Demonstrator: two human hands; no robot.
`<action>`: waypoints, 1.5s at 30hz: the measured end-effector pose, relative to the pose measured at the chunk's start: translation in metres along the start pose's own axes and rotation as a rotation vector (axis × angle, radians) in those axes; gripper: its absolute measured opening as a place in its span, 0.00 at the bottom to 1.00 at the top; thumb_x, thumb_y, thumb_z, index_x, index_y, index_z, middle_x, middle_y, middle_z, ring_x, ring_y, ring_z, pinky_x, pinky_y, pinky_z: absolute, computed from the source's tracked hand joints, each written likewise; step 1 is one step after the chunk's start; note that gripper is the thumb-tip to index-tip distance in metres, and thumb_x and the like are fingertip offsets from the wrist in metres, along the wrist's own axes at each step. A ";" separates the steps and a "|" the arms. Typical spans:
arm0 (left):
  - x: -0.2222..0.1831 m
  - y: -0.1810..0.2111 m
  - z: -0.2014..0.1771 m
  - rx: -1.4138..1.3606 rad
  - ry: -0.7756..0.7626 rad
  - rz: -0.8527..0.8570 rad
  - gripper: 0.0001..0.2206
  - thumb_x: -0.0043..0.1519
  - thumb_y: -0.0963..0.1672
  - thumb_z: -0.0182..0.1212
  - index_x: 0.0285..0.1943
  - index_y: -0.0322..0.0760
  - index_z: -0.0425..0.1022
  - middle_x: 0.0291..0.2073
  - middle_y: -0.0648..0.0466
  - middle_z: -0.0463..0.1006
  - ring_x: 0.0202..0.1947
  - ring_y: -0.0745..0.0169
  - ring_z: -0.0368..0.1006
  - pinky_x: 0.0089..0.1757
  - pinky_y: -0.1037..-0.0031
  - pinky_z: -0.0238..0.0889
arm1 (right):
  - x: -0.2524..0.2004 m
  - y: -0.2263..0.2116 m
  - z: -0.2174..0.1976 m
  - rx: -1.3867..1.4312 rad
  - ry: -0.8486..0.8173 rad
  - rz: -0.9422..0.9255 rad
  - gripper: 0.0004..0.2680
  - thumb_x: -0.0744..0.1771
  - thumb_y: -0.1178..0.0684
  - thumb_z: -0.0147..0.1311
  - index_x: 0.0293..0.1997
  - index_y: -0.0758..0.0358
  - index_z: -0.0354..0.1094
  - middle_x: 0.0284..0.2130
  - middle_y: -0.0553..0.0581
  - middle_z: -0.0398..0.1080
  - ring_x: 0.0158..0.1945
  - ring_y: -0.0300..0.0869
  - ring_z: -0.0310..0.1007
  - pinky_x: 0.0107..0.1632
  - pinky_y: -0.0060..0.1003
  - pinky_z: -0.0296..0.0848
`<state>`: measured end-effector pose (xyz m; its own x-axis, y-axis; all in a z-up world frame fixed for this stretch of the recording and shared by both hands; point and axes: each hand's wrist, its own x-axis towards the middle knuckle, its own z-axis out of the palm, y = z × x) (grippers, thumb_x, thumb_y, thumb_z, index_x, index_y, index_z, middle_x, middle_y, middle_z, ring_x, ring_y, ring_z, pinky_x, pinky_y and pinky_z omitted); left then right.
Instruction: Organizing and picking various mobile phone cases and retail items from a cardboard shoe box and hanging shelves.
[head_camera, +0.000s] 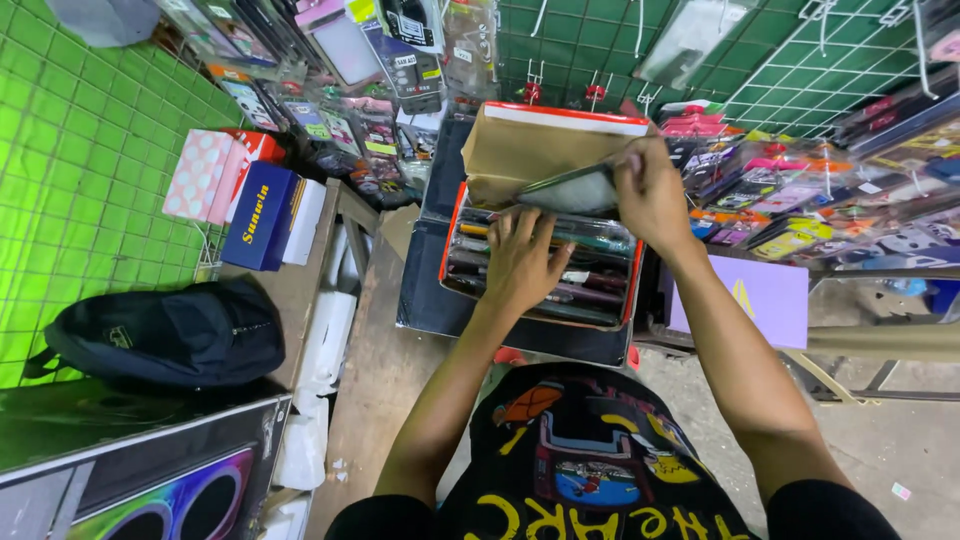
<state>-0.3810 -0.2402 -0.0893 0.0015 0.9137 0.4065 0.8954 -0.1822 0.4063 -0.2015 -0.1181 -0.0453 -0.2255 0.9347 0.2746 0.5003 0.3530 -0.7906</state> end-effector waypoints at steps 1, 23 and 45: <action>-0.001 -0.002 0.003 -0.002 0.005 0.006 0.24 0.63 0.53 0.62 0.60 0.33 0.73 0.56 0.46 0.68 0.61 0.40 0.59 0.58 0.44 0.52 | 0.000 0.004 -0.001 -0.003 0.006 -0.004 0.04 0.72 0.58 0.49 0.50 0.66 0.63 0.32 0.64 0.70 0.32 0.43 0.68 0.38 0.36 0.67; 0.031 -0.012 0.001 -0.677 -0.028 -0.158 0.29 0.69 0.56 0.53 0.69 0.31 0.66 0.56 0.42 0.75 0.57 0.52 0.71 0.57 0.59 0.59 | -0.023 0.063 -0.072 0.955 0.288 0.301 0.05 0.75 0.56 0.46 0.44 0.59 0.65 0.33 0.48 0.68 0.34 0.33 0.66 0.39 0.29 0.69; 0.019 0.110 0.086 -1.804 -0.594 -0.579 0.18 0.65 0.40 0.61 0.64 0.29 0.69 0.46 0.59 0.79 0.44 0.74 0.75 0.46 0.79 0.70 | -0.130 0.029 -0.167 0.847 0.122 0.317 0.19 0.69 0.42 0.50 0.55 0.73 0.69 0.52 0.63 0.76 0.52 0.48 0.76 0.57 0.44 0.75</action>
<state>-0.2443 -0.2119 -0.1069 0.3909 0.9036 -0.1752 -0.5630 0.3853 0.7311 -0.0175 -0.2225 -0.0127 -0.0675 0.9977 -0.0062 -0.2685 -0.0242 -0.9630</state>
